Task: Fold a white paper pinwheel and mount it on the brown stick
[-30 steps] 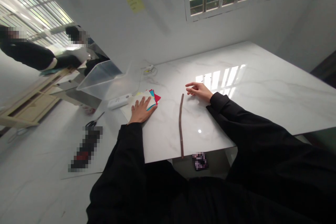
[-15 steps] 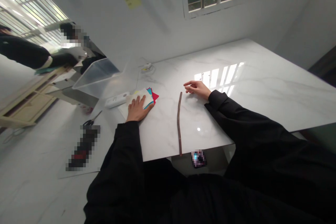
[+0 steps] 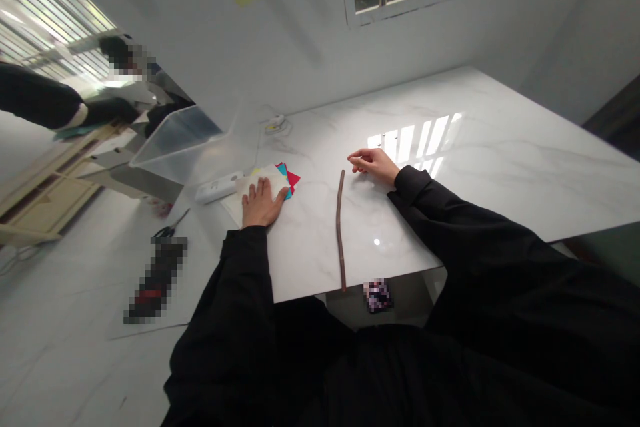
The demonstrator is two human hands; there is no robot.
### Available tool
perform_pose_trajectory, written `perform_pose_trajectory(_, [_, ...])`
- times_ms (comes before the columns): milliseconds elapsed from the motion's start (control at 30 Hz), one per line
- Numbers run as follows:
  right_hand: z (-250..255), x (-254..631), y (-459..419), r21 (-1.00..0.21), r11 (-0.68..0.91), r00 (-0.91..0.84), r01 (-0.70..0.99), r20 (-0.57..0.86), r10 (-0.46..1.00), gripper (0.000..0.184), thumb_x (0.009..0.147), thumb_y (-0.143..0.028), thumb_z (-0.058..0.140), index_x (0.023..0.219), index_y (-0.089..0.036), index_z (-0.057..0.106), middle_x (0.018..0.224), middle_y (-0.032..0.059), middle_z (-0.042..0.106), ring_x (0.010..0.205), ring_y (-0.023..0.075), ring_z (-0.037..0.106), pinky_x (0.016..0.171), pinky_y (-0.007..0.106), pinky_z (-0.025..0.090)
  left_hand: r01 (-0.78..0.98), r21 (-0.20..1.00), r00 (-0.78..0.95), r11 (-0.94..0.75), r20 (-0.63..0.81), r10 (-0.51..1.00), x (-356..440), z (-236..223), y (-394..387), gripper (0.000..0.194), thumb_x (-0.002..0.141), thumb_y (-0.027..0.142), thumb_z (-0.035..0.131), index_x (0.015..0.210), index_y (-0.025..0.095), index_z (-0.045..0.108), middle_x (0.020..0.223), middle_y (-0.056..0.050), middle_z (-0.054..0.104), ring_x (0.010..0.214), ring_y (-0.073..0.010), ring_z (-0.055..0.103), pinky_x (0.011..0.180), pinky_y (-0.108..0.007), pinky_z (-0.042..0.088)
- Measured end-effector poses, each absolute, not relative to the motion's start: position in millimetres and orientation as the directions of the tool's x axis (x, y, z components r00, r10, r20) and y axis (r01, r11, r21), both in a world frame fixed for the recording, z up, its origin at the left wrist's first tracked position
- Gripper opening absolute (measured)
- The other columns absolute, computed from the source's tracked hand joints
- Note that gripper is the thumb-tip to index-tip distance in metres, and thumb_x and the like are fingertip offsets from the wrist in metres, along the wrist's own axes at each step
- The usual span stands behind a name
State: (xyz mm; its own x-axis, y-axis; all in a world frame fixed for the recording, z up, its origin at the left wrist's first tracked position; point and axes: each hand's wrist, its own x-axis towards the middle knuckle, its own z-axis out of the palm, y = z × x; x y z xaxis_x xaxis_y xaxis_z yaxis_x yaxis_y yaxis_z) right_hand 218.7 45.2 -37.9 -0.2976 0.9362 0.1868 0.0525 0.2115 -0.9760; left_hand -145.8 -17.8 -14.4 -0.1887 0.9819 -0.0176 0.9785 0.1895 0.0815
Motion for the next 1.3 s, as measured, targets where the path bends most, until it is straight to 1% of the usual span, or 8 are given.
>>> perform_pose_trajectory(167, [-41.3,218.4,45.2,-0.97,0.24,-0.275,0.046,0.219,0.936,0.04,0.092,-0.055,0.076,0.101,-0.016,0.078,0.076,0.0063,0.078,0.066,0.0144,0.066,0.065,0.027,0.053,0.971,0.078,-0.228,0.225,0.026,0.973,-144.0,-17.8,-16.8,0.1,0.101,0.074,0.025,0.171,0.001,0.023,0.178,-0.024,0.019,0.168,-0.0385,0.019,0.135,-0.058,0.016])
perform_pose_trajectory(300, [-42.4,218.6,44.0,-0.967,0.253,-0.245,0.035,0.238,0.94,0.041,0.091,-0.056,0.075,0.097,-0.016,0.078,0.073,0.0058,0.077,0.065,0.0147,0.065,0.065,0.027,0.053,0.971,0.072,-0.231,0.228,0.046,0.972,-142.4,-18.7,-17.4,0.104,0.1,0.076,0.029,0.169,-0.002,0.024,0.178,-0.028,0.019,0.168,-0.0389,0.019,0.135,-0.056,0.017])
perform_pose_trajectory(467, [-41.4,219.0,42.0,-0.966,0.252,-0.21,0.056,0.236,0.949,0.036,0.091,-0.052,0.073,0.094,-0.017,0.079,0.073,0.0054,0.077,0.067,0.0148,0.066,0.068,0.028,0.055,0.972,0.096,-0.222,0.217,0.047,0.974,-141.9,-17.7,-18.6,0.105,0.099,0.076,0.033,0.169,-0.001,0.024,0.178,-0.027,0.019,0.167,-0.0407,0.019,0.135,-0.059,0.016])
perform_pose_trajectory(700, [-36.9,220.5,40.5,-0.977,0.209,-0.147,0.033,0.202,0.968,0.031,0.091,-0.048,0.073,0.091,-0.018,0.078,0.072,0.005,0.076,0.065,0.014,0.064,0.068,0.027,0.055,0.97,0.088,-0.227,0.226,0.002,0.974,-144.0,-15.3,-18.4,0.105,0.097,0.081,0.029,0.172,0.008,0.024,0.18,-0.023,0.015,0.168,-0.0412,0.015,0.134,-0.064,0.014])
perform_pose_trajectory(867, [-36.1,220.7,43.0,-0.985,0.175,-0.112,0.002,0.174,0.978,0.032,0.091,-0.05,0.073,0.089,-0.018,0.077,0.072,0.0051,0.076,0.063,0.0133,0.062,0.065,0.026,0.054,0.974,0.127,-0.198,0.187,0.081,0.977,-144.6,-16.2,-20.4,0.105,0.096,0.082,0.036,0.17,0.009,0.029,0.177,-0.025,0.026,0.165,-0.0423,0.023,0.133,-0.063,0.018])
perform_pose_trajectory(1000, [-37.8,220.7,44.8,-0.985,0.167,-0.108,-0.031,0.169,0.98,0.034,0.09,-0.052,0.074,0.089,-0.018,0.077,0.071,0.005,0.075,0.062,0.0129,0.062,0.064,0.026,0.054,0.958,0.194,-0.248,0.212,0.184,0.951,-142.5,-15.5,-24.5,0.111,0.09,0.08,0.055,0.166,0.003,0.028,0.167,-0.031,0.042,0.157,-0.0436,0.04,0.131,-0.057,0.026])
perform_pose_trajectory(1133, [-39.5,221.3,45.7,-0.984,0.166,-0.108,-0.069,0.173,0.979,0.035,0.09,-0.053,0.076,0.089,-0.018,0.076,0.071,0.0045,0.075,0.061,0.0124,0.06,0.063,0.026,0.053,0.941,0.243,-0.292,0.235,0.237,0.926,-142.3,-15.0,-26.0,0.093,0.086,0.074,0.067,0.149,0.008,0.046,0.147,-0.028,0.061,0.141,-0.0417,0.056,0.123,-0.051,0.039])
perform_pose_trajectory(1300, [-40.8,222.2,48.0,-0.985,0.139,-0.101,-0.104,0.15,0.984,0.037,0.091,-0.055,0.075,0.091,-0.017,0.076,0.071,0.0042,0.074,0.059,0.0111,0.058,0.061,0.025,0.052,0.967,0.183,-0.222,0.179,0.254,0.942,-143.2,-15.4,-26.0,0.07,0.091,0.069,0.063,0.132,0.013,0.055,0.137,-0.023,0.066,0.133,-0.0391,0.06,0.12,-0.051,0.04])
